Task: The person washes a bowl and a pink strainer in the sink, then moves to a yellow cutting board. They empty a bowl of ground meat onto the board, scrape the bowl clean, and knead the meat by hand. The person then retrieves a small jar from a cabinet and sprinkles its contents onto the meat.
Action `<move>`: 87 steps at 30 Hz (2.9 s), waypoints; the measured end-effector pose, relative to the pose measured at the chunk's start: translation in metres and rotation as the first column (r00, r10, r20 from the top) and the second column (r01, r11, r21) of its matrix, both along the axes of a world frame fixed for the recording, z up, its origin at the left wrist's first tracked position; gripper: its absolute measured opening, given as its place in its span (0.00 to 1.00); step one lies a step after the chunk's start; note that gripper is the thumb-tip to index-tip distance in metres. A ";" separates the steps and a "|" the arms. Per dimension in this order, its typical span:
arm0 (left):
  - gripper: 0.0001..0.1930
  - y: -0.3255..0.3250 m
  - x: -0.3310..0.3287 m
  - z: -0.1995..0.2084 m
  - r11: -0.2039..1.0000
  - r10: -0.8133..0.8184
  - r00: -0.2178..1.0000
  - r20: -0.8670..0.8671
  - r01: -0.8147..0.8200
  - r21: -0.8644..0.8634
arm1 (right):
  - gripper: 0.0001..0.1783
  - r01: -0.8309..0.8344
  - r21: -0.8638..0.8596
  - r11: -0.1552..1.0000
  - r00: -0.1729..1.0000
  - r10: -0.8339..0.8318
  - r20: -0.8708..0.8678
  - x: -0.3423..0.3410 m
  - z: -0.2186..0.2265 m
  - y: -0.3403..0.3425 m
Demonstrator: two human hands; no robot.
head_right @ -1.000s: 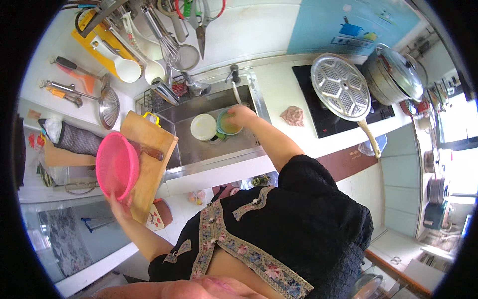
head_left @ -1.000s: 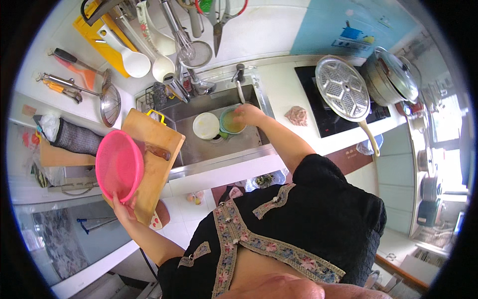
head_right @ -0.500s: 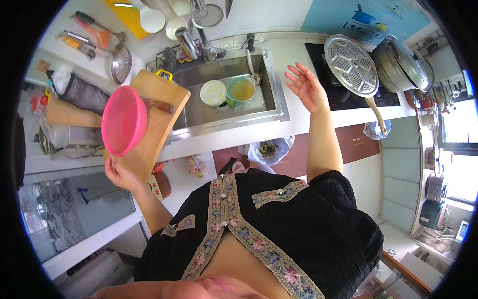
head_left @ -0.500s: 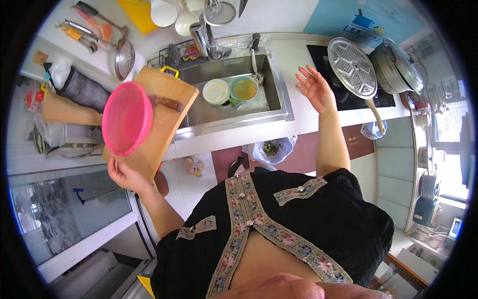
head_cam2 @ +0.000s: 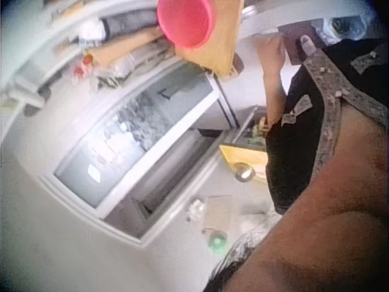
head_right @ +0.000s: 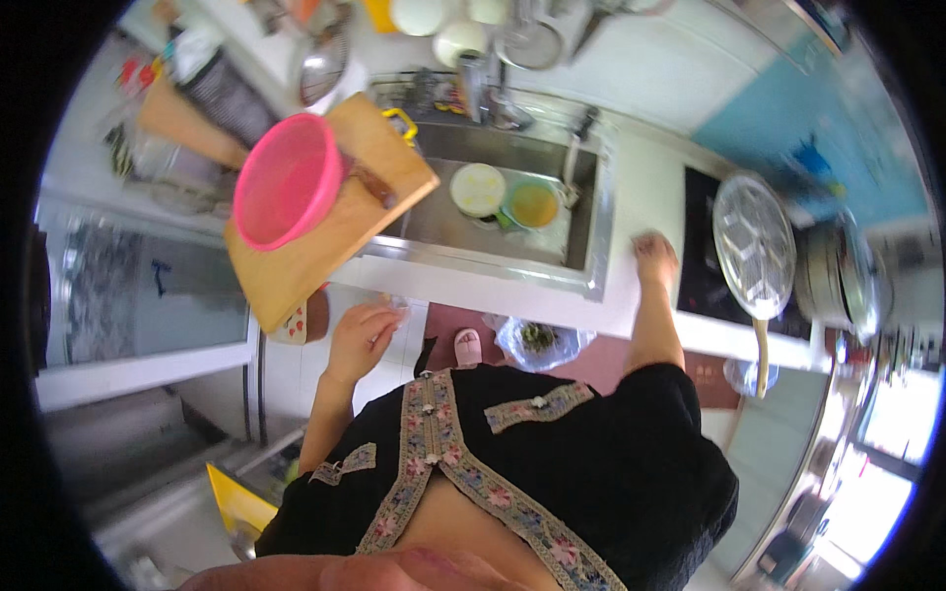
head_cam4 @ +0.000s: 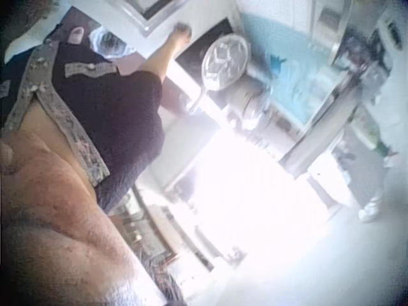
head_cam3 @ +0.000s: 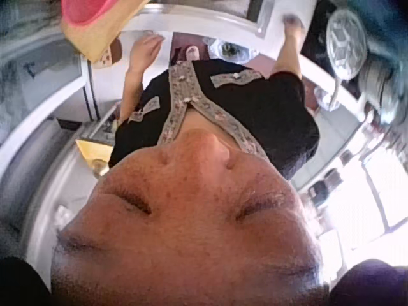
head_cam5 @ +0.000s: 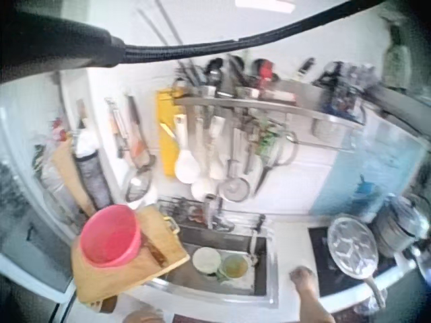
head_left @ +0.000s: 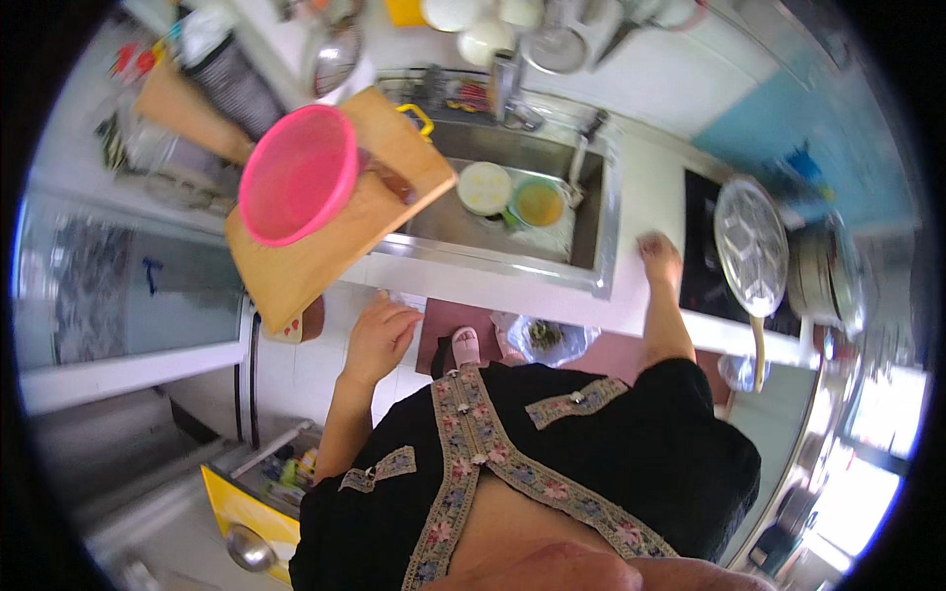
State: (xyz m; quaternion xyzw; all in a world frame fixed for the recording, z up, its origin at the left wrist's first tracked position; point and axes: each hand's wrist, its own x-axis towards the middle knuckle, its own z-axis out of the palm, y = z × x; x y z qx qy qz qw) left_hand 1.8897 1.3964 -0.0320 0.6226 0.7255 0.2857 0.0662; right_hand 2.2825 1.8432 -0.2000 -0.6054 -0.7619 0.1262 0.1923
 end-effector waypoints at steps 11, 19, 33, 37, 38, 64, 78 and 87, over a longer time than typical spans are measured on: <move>0.22 -0.083 0.059 -0.029 0.717 0.690 0.714 0.119 -0.697 0.026 | 0.14 -0.377 0.271 0.886 0.921 0.389 0.013 -0.057 0.003 -0.055; 0.25 -0.196 0.094 -0.029 0.328 0.934 0.331 0.138 -0.944 0.039 | 0.26 -0.903 0.025 0.429 0.401 0.861 -0.312 -0.223 0.052 -0.196; 0.46 -0.530 0.103 -0.015 0.204 0.957 0.160 0.242 -0.965 -0.165 | 0.35 -0.954 -0.009 -0.298 -0.297 0.951 -0.086 -0.403 0.118 -0.544; 0.40 -0.612 0.110 -0.009 0.430 0.509 0.132 0.851 -0.895 -0.118 | 0.32 -0.642 -0.550 -0.534 -0.097 0.768 -0.633 -0.496 0.078 -0.590; 0.39 -0.625 0.117 -0.021 0.399 0.280 0.023 0.960 -0.912 -0.094 | 0.30 -0.514 -0.621 -0.591 0.117 0.669 -0.734 -0.506 0.112 -0.629; 0.50 -0.915 -0.011 -0.097 -0.912 -0.308 -0.423 0.852 -0.124 -0.391 | 0.54 0.146 -0.520 -0.842 -0.707 0.280 -0.650 -0.654 0.073 -1.430; 0.51 -0.926 -0.040 -0.095 -0.910 -0.364 -0.322 0.874 -0.079 -0.408 | 0.55 0.164 -0.472 -0.866 -0.684 0.245 -0.687 -0.634 0.046 -1.444; 0.40 -0.930 -0.035 -0.108 -0.931 -0.298 -0.396 0.869 -0.082 -0.356 | 0.51 0.228 -0.550 -0.804 -0.637 0.304 -0.708 -0.632 0.079 -1.431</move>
